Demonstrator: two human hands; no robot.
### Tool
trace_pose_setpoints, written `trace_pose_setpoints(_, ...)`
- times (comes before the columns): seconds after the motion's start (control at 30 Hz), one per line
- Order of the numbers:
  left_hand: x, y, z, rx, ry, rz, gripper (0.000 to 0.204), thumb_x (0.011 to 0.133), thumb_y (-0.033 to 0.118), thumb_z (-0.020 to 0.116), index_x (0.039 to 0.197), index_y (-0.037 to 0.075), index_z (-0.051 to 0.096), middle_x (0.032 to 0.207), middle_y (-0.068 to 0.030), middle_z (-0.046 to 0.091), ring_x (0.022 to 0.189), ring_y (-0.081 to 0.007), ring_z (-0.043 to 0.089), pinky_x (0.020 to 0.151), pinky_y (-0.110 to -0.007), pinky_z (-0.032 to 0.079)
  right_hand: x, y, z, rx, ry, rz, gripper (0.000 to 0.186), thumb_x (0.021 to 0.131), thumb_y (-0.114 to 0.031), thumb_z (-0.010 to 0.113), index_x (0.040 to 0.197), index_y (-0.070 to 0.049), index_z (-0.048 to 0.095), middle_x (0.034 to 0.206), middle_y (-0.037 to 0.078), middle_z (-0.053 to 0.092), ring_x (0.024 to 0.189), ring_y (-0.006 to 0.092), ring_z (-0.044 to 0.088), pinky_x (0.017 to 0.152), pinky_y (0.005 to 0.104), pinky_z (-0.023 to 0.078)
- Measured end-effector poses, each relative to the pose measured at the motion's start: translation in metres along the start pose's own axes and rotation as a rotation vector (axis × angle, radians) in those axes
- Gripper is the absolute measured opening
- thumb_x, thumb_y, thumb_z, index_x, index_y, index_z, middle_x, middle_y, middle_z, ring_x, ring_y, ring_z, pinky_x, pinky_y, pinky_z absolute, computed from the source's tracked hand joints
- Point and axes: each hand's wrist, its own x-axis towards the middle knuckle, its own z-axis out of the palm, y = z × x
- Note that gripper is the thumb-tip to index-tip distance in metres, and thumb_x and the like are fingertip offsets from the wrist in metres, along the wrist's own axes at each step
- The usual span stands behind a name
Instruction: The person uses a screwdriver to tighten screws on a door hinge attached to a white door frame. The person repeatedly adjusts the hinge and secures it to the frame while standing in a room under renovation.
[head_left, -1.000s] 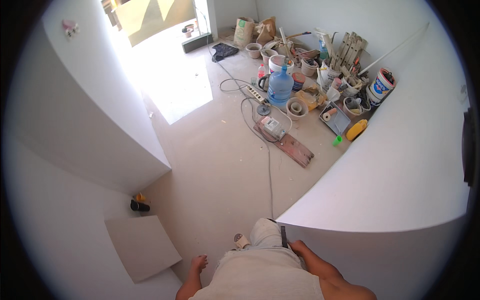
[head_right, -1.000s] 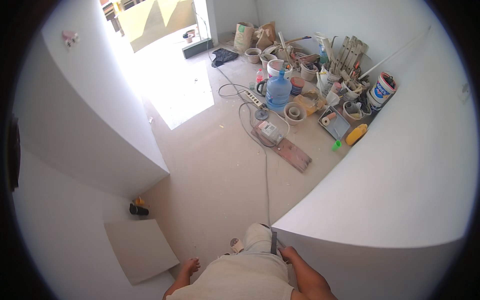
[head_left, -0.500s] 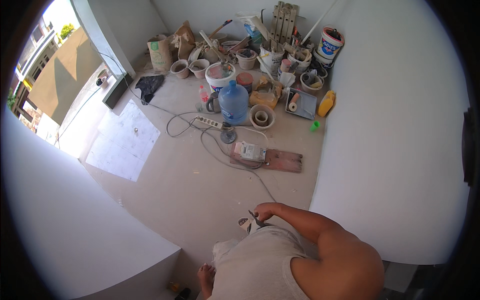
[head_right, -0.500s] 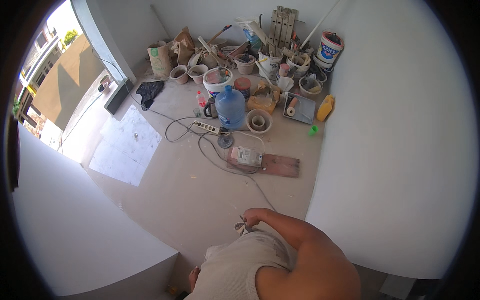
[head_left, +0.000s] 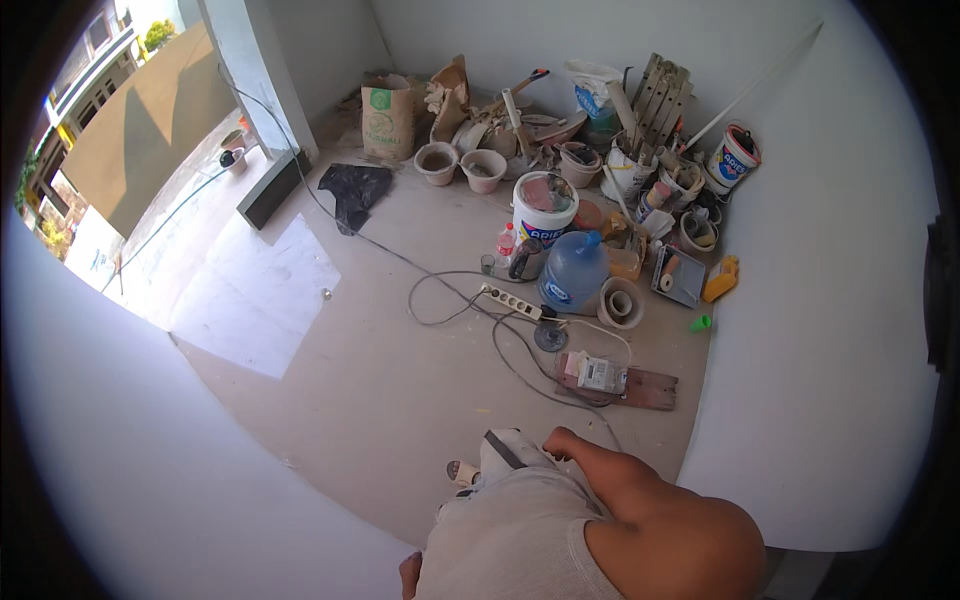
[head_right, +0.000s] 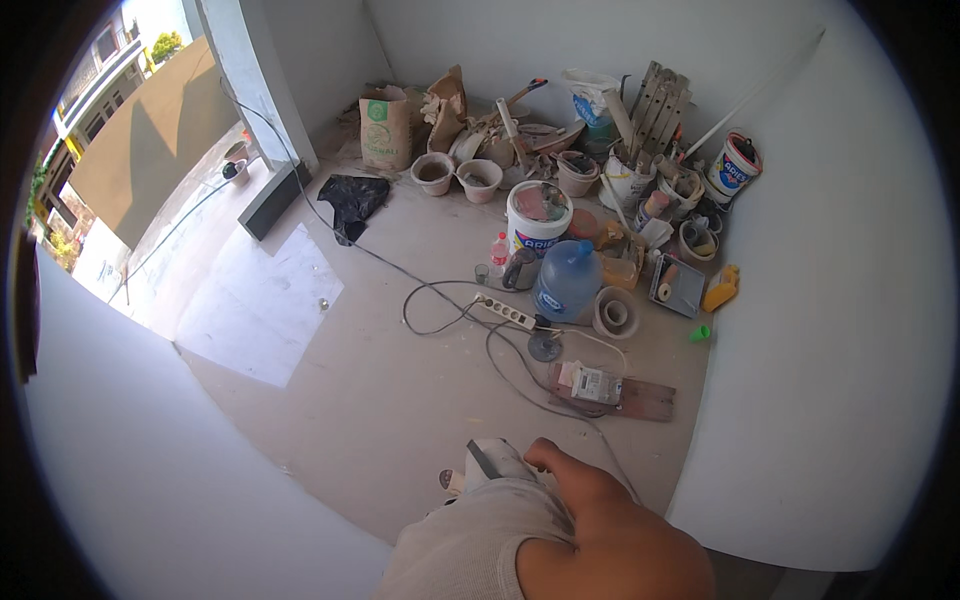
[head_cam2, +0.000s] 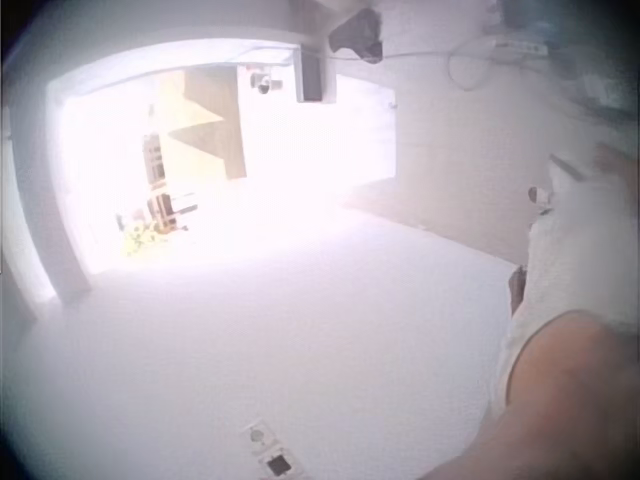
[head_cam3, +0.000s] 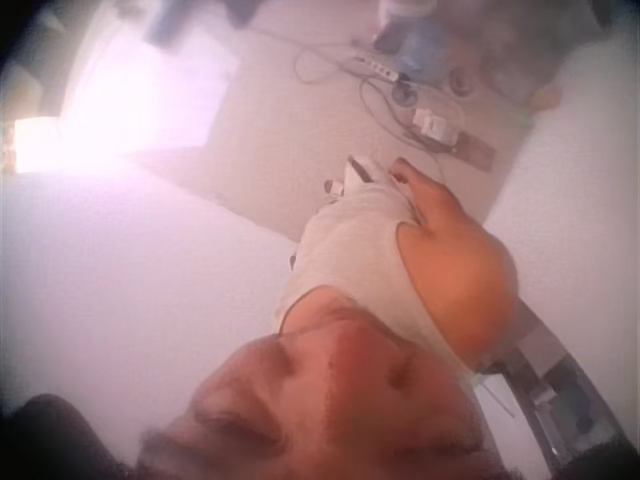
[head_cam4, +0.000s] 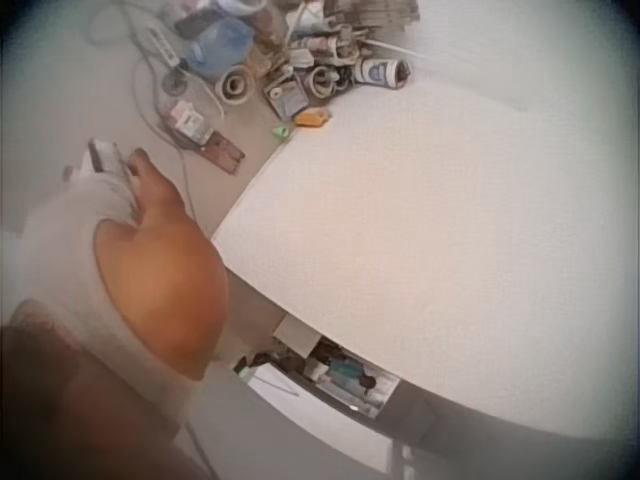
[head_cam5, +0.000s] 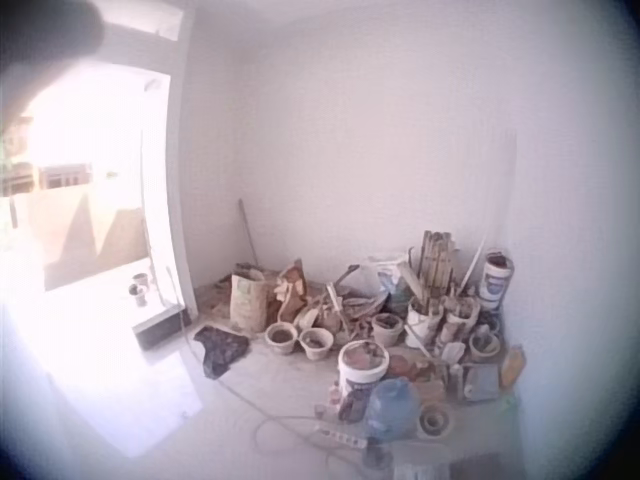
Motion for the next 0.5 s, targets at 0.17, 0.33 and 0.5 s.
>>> trace_pose_setpoints(0.17, 0.081, 0.201, -0.07, -0.145, 0.049, 0.173, 0.032, 0.089, 0.021, 0.058, 0.11, -0.003, 0.052, 0.084, -0.0088, 0.059, 0.065, -0.017, 0.059, 0.047, -0.025, 0.044, 0.004, -0.086, -0.02, 0.482, 0.06, 0.24, 0.02, 0.082, -0.013, 0.057, 0.088, 0.005, 0.06, 0.075, 0.015, 0.062, 0.067, 0.0292, 0.065, 0.06, 0.0432, 0.054)
trace_pose_setpoints(0.33, 0.146, 0.379, -0.09, -0.257, 0.023, 0.362, 0.03, 0.089, 0.022, 0.058, 0.107, -0.001, 0.052, 0.086, -0.0084, 0.058, 0.068, -0.0161, 0.059, 0.05, -0.026, 0.045, 0.078, -0.19, -0.059, 0.389, 0.068, 0.302, 0.018, 0.084, -0.011, 0.054, 0.086, 0.006, 0.06, 0.075, 0.017, 0.061, 0.064, 0.0278, 0.063, 0.059, 0.0416, 0.053)
trace_pose_setpoints(0.5, 0.155, 0.441, -0.098, -0.3, 0.042, 0.211, 0.03, 0.088, 0.021, 0.059, 0.108, -0.001, 0.051, 0.086, -0.0076, 0.058, 0.068, -0.0171, 0.059, 0.054, -0.027, 0.046, 0.168, -0.406, -0.128, 0.306, 0.055, 0.206, 0.016, 0.079, -0.009, 0.053, 0.079, 0.005, 0.059, 0.071, 0.018, 0.062, 0.062, 0.0286, 0.063, 0.053, 0.0393, 0.052)
